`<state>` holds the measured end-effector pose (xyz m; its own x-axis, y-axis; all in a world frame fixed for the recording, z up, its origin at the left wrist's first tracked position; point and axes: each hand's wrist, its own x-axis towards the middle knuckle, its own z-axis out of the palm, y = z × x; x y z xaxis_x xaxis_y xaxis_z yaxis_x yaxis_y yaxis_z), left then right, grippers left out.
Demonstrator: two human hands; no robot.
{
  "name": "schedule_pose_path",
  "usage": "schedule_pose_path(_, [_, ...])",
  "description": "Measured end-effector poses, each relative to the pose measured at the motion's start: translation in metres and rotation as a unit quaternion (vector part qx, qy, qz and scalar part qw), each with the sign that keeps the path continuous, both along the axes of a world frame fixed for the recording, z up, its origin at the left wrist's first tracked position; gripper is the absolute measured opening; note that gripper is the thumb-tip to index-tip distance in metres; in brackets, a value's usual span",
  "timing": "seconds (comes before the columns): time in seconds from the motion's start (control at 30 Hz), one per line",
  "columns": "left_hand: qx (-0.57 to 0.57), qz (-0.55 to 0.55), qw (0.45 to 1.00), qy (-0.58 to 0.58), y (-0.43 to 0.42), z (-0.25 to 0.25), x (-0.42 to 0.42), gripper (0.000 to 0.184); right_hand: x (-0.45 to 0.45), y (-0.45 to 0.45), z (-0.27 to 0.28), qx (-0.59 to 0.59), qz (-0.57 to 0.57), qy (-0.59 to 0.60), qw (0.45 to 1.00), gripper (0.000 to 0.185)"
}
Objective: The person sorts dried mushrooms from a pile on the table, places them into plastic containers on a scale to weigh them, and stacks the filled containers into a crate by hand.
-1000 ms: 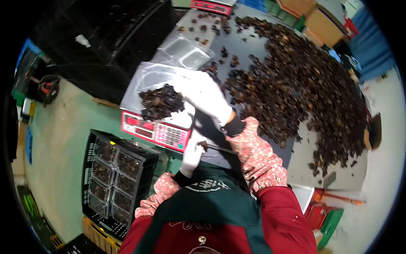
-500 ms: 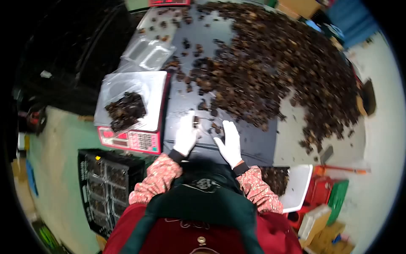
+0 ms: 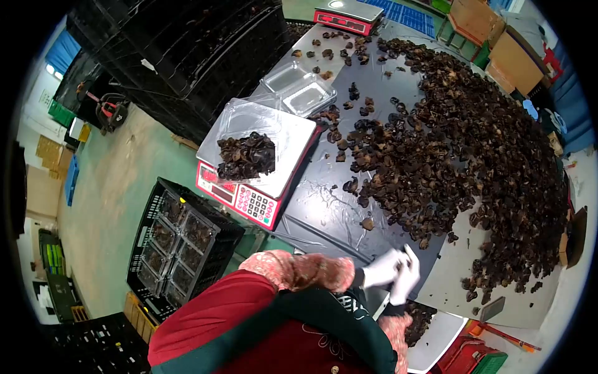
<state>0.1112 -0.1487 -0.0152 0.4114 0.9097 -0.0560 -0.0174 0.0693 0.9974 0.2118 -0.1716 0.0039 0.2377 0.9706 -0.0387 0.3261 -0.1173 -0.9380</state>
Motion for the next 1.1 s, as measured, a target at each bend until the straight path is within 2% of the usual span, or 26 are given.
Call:
schedule_pose_path(0.03, [0.011, -0.034, 0.997, -0.073, -0.011, 0.000, 0.028, 0.031, 0.029, -0.015, 0.008, -0.020, -0.037, 0.015, 0.999, 0.043])
schedule_pose_path(0.07, [0.072, -0.134, 0.986, -0.066, -0.018, 0.007, 0.048, 0.042, 0.061, -0.031, 0.014, -0.040, -0.073, 0.031, 0.996, 0.042])
schedule_pose_path(0.1, [0.039, -0.206, 0.971, -0.115, -0.028, 0.021, 0.059, 0.052, 0.098, -0.048, 0.016, -0.055, -0.096, 0.085, 0.990, 0.042])
schedule_pose_path(0.13, [0.080, -0.207, 0.975, -0.003, -0.046, 0.017, 0.072, 0.063, 0.134, -0.062, 0.018, -0.070, -0.116, 0.140, 0.981, 0.042])
schedule_pose_path(0.2, [0.129, -0.264, 0.953, 0.078, -0.038, 0.015, 0.064, 0.064, 0.176, -0.073, 0.034, -0.144, -0.146, -0.070, 0.976, 0.036])
schedule_pose_path(0.23, [0.114, -0.304, 0.944, 0.063, -0.019, 0.030, 0.039, 0.056, 0.204, -0.072, 0.025, -0.130, -0.119, -0.232, 0.957, 0.032])
schedule_pose_path(0.27, [0.121, -0.292, 0.944, 0.095, -0.006, 0.039, 0.011, 0.047, 0.221, -0.067, 0.017, -0.110, -0.089, -0.387, 0.911, 0.029])
schedule_pose_path(0.3, [-0.087, -0.284, 0.955, 0.014, 0.001, 0.031, -0.011, 0.042, 0.202, -0.049, 0.025, -0.071, -0.104, -0.334, 0.934, 0.026])
schedule_pose_path(0.37, [0.021, -0.197, 0.976, 0.094, 0.015, 0.054, -0.075, 0.038, 0.130, -0.001, 0.052, -0.013, -0.036, -0.281, 0.959, 0.025])
schedule_pose_path(0.4, [0.008, -0.157, 0.985, 0.071, 0.012, 0.050, -0.106, 0.038, 0.074, 0.021, 0.074, 0.011, 0.007, -0.218, 0.976, 0.024])
schedule_pose_path(0.43, [-0.083, -0.149, 0.985, 0.033, 0.010, 0.065, -0.138, 0.038, 0.030, 0.043, 0.078, 0.035, 0.058, -0.186, 0.980, 0.024])
schedule_pose_path(0.47, [-0.069, -0.123, 0.989, 0.053, 0.004, 0.060, -0.164, 0.039, -0.027, 0.057, 0.099, 0.075, 0.122, -0.168, 0.975, 0.024])
schedule_pose_path(0.5, [-0.115, -0.101, 0.986, 0.059, -0.004, 0.070, -0.192, 0.039, -0.072, 0.071, 0.103, 0.075, 0.191, -0.103, 0.973, 0.024])
schedule_pose_path(0.53, [-0.185, -0.078, 0.979, 0.022, -0.015, 0.079, -0.217, 0.038, -0.116, 0.081, 0.118, 0.107, 0.287, -0.099, 0.947, 0.026])
schedule_pose_path(0.57, [-0.163, -0.049, 0.985, -0.035, -0.029, 0.071, -0.239, 0.037, -0.153, 0.091, 0.114, 0.181, 0.354, -0.092, 0.913, 0.027])
schedule_pose_path(0.6, [-0.178, -0.009, 0.983, -0.041, -0.042, 0.076, -0.257, 0.036, -0.192, 0.097, 0.126, 0.189, 0.406, -0.083, 0.890, 0.028])
schedule_pose_path(0.63, [-0.196, 0.036, 0.979, -0.030, -0.053, 0.078, -0.273, 0.036, -0.228, 0.106, 0.126, 0.244, 0.428, -0.071, 0.868, 0.025])
schedule_pose_path(0.67, [-0.190, 0.081, 0.978, -0.028, -0.065, 0.078, -0.286, 0.033, -0.256, 0.119, 0.112, 0.294, 0.436, -0.150, 0.838, 0.023])
schedule_pose_path(0.7, [-0.172, 0.117, 0.978, -0.029, -0.077, 0.070, -0.298, 0.031, -0.290, 0.127, 0.119, 0.371, 0.404, -0.149, 0.822, 0.023])
schedule_pose_path(0.77, [-0.147, 0.180, 0.971, -0.058, -0.098, 0.058, -0.316, 0.029, -0.333, 0.150, 0.111, 0.380, 0.416, -0.244, 0.789, 0.033])
schedule_pose_path(0.8, [-0.142, 0.208, 0.964, -0.086, -0.105, 0.056, -0.324, 0.029, -0.348, 0.157, 0.111, 0.396, 0.422, -0.286, 0.764, 0.029])
schedule_pose_path(0.87, [-0.137, 0.241, 0.959, -0.064, -0.113, 0.063, -0.337, 0.031, -0.367, 0.173, 0.107, 0.364, 0.474, -0.365, 0.714, 0.025])
schedule_pose_path(0.9, [-0.140, 0.255, 0.954, -0.075, -0.116, 0.065, -0.341, 0.032, -0.370, 0.176, 0.105, 0.362, 0.474, -0.371, 0.712, 0.025])
schedule_pose_path(1.0, [-0.135, 0.267, 0.951, -0.084, -0.120, 0.071, -0.357, 0.033, -0.369, 0.186, 0.109, 0.271, 0.525, -0.260, 0.764, 0.017])
schedule_pose_path(1.1, [-0.125, 0.252, 0.957, -0.071, -0.120, 0.077, -0.370, 0.034, -0.365, 0.189, 0.111, 0.302, 0.501, -0.238, 0.775, 0.016])
